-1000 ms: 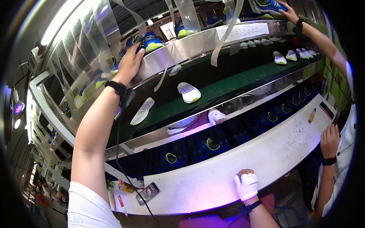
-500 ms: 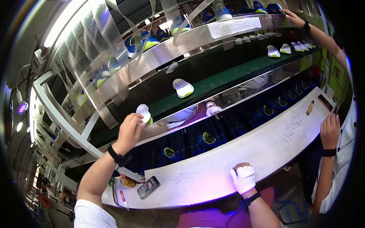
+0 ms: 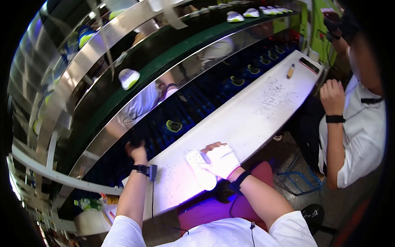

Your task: Inspect footwear components under UV light and place them on a conveyor belt.

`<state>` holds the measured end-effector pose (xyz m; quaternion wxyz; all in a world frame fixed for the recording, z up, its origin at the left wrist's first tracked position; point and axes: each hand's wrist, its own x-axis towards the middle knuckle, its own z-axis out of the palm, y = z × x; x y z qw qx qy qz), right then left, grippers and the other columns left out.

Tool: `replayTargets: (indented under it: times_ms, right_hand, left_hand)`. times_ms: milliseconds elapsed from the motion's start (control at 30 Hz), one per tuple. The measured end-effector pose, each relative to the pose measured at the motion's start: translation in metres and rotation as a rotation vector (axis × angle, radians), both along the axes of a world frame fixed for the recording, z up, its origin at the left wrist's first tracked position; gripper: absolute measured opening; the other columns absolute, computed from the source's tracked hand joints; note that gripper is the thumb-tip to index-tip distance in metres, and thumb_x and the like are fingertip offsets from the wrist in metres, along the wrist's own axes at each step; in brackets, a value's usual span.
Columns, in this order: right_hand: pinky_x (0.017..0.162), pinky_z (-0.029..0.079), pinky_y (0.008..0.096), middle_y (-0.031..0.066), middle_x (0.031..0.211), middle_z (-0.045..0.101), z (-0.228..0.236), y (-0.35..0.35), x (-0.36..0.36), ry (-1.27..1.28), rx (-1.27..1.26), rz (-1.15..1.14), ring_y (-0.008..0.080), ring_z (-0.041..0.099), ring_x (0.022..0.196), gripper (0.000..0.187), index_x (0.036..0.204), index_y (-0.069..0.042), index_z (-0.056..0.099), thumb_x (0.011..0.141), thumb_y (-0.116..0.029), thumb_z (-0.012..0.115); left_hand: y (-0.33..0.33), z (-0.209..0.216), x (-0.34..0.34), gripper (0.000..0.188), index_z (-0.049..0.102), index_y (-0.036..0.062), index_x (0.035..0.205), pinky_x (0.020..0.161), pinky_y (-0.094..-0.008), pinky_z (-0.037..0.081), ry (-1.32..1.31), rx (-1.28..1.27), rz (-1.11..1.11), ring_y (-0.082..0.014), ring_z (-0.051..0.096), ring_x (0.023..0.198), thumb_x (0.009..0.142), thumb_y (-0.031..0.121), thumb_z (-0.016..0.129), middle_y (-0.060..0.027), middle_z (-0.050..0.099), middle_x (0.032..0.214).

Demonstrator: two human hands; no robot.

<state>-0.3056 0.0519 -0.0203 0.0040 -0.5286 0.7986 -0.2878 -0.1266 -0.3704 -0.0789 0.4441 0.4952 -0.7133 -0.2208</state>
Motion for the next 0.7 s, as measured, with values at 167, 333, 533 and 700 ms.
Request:
replayTargets:
  times_ms: [167,333,533,700]
  right_hand:
    - [0.1,0.054,0.0462,0.0082,0.12,0.078,0.001,0.007,0.001,0.014,0.067,0.015,0.0281,0.07,0.117,0.037,0.121,-0.014,0.08,0.101,-0.04,0.064]
    - [0.098,0.056,0.0465,0.0085,0.114,0.08,-0.003,0.001,-0.001,-0.017,0.022,0.012,0.0287,0.072,0.111,0.032,0.118,-0.013,0.081,0.104,-0.033,0.061]
    - [0.098,0.055,0.045,0.0079,0.113,0.08,-0.009,0.014,-0.007,-0.03,0.01,-0.052,0.0274,0.072,0.111,0.031,0.119,-0.013,0.081,0.103,-0.032,0.061]
    - [0.111,0.051,0.047,0.0159,0.143,0.067,-0.029,0.048,0.033,-0.027,-0.147,-0.017,0.0363,0.064,0.13,0.044,0.126,-0.007,0.077,0.099,-0.039,0.069]
  left_hand:
    - [-0.146,-0.047,0.084,0.07,0.071,0.0041,0.133,0.086,-0.0496,0.062,-0.534,0.643,-0.078,-0.0332,0.074,0.105,0.078,0.04,0.095,-0.0155,0.075,0.125]
    - [-0.141,-0.04,0.111,0.044,0.073,0.0082,0.125,0.074,-0.0523,0.062,0.092,0.81,-0.009,-0.0341,0.073,0.09,0.089,0.031,0.085,-0.0121,0.076,0.116]
    - [0.145,0.098,0.031,0.052,0.056,-0.0053,0.137,0.093,-0.0531,0.063,0.711,1.367,-0.485,-0.0418,0.072,0.111,0.094,0.022,0.07,-0.0221,0.072,0.128]
    - [0.21,0.069,0.067,0.046,0.063,-0.0055,0.138,0.091,-0.0394,0.059,0.282,1.003,-0.567,-0.0274,0.072,0.101,0.095,0.01,0.069,-0.0151,0.074,0.121]
